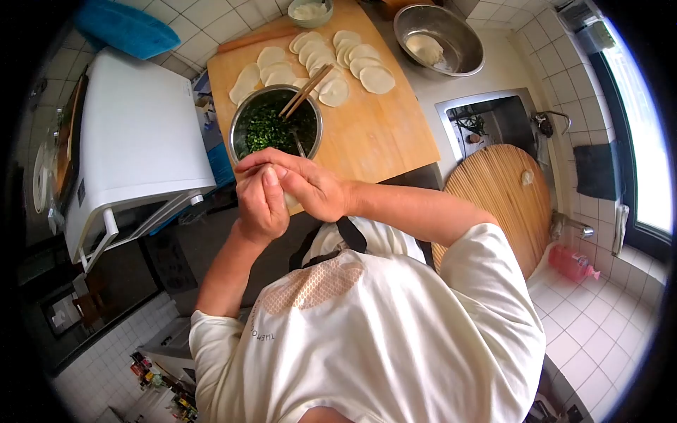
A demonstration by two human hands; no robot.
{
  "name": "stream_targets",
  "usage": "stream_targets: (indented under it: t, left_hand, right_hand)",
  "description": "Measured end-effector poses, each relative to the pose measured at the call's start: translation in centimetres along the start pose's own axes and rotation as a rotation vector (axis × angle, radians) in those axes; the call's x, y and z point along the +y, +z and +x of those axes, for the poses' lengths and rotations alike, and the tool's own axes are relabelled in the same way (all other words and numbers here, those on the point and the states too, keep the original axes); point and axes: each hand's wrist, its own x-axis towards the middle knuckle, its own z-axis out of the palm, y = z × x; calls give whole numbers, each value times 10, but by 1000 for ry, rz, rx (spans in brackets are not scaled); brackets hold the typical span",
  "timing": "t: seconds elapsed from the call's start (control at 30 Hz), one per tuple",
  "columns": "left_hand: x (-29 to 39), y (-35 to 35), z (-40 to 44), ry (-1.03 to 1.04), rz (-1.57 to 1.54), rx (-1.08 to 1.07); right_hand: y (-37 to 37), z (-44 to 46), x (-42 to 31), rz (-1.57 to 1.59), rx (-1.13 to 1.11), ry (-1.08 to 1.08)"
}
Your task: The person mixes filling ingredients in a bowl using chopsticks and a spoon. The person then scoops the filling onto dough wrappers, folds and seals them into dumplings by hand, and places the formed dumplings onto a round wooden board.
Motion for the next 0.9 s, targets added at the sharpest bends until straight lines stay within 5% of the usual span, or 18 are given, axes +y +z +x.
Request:
stream_targets:
  t: [0.53,0.67,0.73,0.9]
  left_hand:
    - [4,13,-1,64,-7,66]
    - [-6,7,6,-137,-127,0]
    - [-8,2,12,-507,-938,-97]
    - [-4,-6,20,-635,-1340,-162]
  right_hand:
    - [4,-13,-3,-128,85,-123]
    - [-13,-2,-6,-169,-27,33]
    - [-14,2,-14,97,75,269]
    - [-21,-4,-37,-88,181,403]
